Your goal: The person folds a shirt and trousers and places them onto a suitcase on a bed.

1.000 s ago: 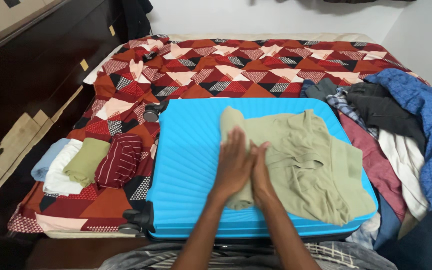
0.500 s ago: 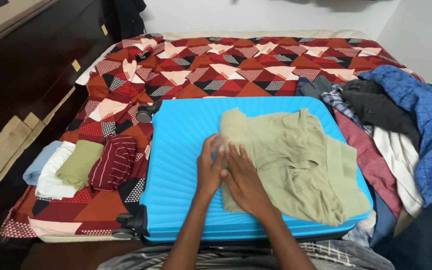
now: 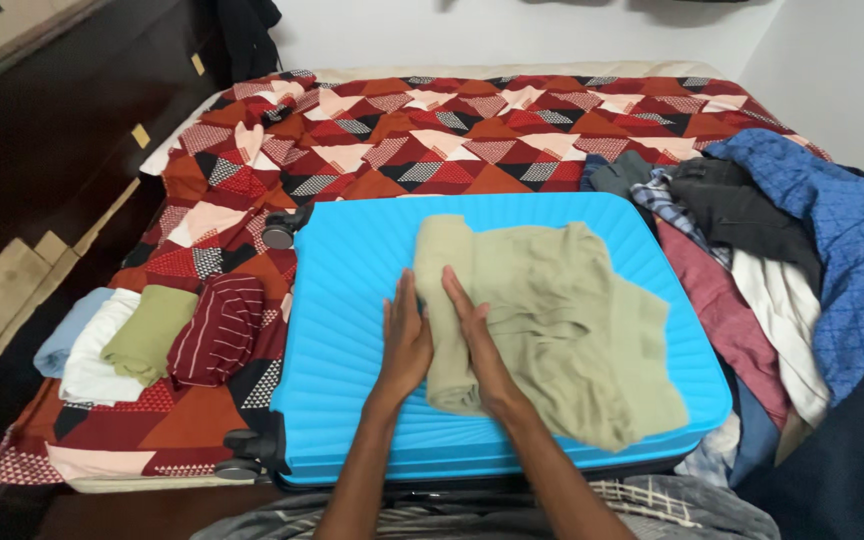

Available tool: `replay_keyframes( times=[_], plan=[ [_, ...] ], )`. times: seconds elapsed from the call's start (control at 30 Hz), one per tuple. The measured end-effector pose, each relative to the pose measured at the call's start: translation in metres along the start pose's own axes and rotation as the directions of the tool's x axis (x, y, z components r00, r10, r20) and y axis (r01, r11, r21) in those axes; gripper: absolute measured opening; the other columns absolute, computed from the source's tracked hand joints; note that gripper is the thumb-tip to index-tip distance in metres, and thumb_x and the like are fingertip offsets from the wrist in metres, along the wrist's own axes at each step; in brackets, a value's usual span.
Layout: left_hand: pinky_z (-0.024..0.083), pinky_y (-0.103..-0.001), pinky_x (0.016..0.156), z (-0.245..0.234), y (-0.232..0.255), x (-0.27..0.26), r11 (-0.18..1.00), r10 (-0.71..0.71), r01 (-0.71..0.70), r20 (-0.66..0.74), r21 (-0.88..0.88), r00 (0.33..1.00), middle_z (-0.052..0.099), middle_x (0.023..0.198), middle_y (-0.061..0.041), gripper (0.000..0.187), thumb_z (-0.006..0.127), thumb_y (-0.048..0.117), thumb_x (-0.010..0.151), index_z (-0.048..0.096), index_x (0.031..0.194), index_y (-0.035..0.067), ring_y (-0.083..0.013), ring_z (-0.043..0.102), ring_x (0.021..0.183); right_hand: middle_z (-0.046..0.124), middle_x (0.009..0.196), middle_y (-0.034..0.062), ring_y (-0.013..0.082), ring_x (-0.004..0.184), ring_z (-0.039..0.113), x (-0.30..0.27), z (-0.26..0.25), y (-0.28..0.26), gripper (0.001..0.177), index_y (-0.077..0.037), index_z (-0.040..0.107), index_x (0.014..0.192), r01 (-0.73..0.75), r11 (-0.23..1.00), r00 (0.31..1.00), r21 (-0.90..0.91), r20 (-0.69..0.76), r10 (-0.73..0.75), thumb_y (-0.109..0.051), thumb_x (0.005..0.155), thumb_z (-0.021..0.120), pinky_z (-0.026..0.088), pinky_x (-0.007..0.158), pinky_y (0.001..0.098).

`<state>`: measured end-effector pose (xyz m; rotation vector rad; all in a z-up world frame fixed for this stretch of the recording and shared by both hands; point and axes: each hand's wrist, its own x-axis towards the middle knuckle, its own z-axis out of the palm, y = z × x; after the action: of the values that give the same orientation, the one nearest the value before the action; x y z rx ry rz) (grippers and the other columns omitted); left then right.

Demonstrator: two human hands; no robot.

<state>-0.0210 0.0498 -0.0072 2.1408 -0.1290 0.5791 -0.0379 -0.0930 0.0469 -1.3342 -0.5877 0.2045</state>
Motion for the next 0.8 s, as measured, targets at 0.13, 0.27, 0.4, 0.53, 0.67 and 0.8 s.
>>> replay_keyframes(
  times=[0.13,0.27,0.4,0.53,0.67,0.8],
  plan=[
    [0.010,-0.043,0.127,-0.014,0.014,0.007,0.869,-0.044,0.043,0.011,-0.493,0.999,0.010,0.173,-0.019,0.067,0.043,0.019,0.107,0.010,0.163,0.002,-0.0318,0.008,0.160,0.020,0.173,0.0072,0.0275,0.160,0.014,0.004,0.018,-0.004,0.087,-0.018,0.025,0.165,-0.078,0.951,0.996,0.298,-0.018,0.088,-0.069,0.097,0.009,0.012,0.126,0.0421],
    [0.011,-0.047,0.128,-0.008,0.035,0.017,0.966,0.193,-0.182,0.042,-0.184,0.980,0.018,0.171,-0.022,0.074,0.056,0.016,0.101,0.016,0.162,-0.001,-0.0347,0.014,0.160,0.026,0.170,0.0109,0.0261,0.159,0.019,-0.003,-0.012,-0.008,0.088,-0.009,0.031,0.160,-0.123,0.969,0.967,-0.214,-0.246,0.068,-0.069,0.098,0.014,0.013,0.125,0.0396],
    [0.008,-0.056,0.124,0.034,0.076,0.014,0.948,0.198,-0.258,0.291,0.186,0.936,0.023,0.167,-0.017,0.081,0.063,0.010,0.085,0.024,0.156,0.003,-0.0353,0.013,0.157,0.036,0.166,0.0176,0.0298,0.157,0.031,-0.028,-0.044,-0.022,0.085,-0.002,0.031,0.159,-0.027,0.940,0.905,-0.341,-0.407,-0.121,-0.065,0.103,0.022,0.022,0.125,0.0398],
    [0.007,-0.059,0.122,0.053,0.070,0.021,0.953,0.280,-0.301,0.268,0.040,0.922,0.026,0.167,-0.018,0.081,0.062,0.003,0.083,0.030,0.157,0.002,-0.0355,0.016,0.157,0.023,0.171,0.0184,0.0322,0.159,0.020,-0.031,-0.053,-0.015,0.081,-0.001,0.025,0.162,0.070,0.929,0.955,-0.363,-0.246,-0.168,-0.059,0.106,0.020,0.015,0.126,0.0397],
    [0.027,-0.054,0.127,0.023,0.026,0.021,0.819,0.069,0.004,0.105,-0.574,0.992,0.046,0.162,-0.016,0.066,0.052,0.000,0.084,0.062,0.149,0.006,-0.0314,0.037,0.155,0.009,0.174,0.0186,0.0355,0.161,0.011,-0.027,-0.046,0.001,0.072,0.001,0.019,0.163,0.110,0.703,0.972,-0.703,-0.073,-0.225,-0.049,0.111,0.023,0.013,0.127,0.0418],
    [0.029,-0.052,0.124,-0.004,0.004,0.010,0.982,0.064,-0.049,-0.077,0.180,0.995,0.050,0.155,-0.011,0.054,0.060,0.010,0.088,0.058,0.142,0.011,-0.0343,0.042,0.147,0.008,0.172,0.0194,0.0386,0.157,0.014,-0.031,-0.043,-0.012,0.072,0.001,0.017,0.160,-0.024,0.602,0.992,-0.798,-0.094,-0.086,-0.044,0.107,0.034,0.022,0.121,0.0431]
  ],
)
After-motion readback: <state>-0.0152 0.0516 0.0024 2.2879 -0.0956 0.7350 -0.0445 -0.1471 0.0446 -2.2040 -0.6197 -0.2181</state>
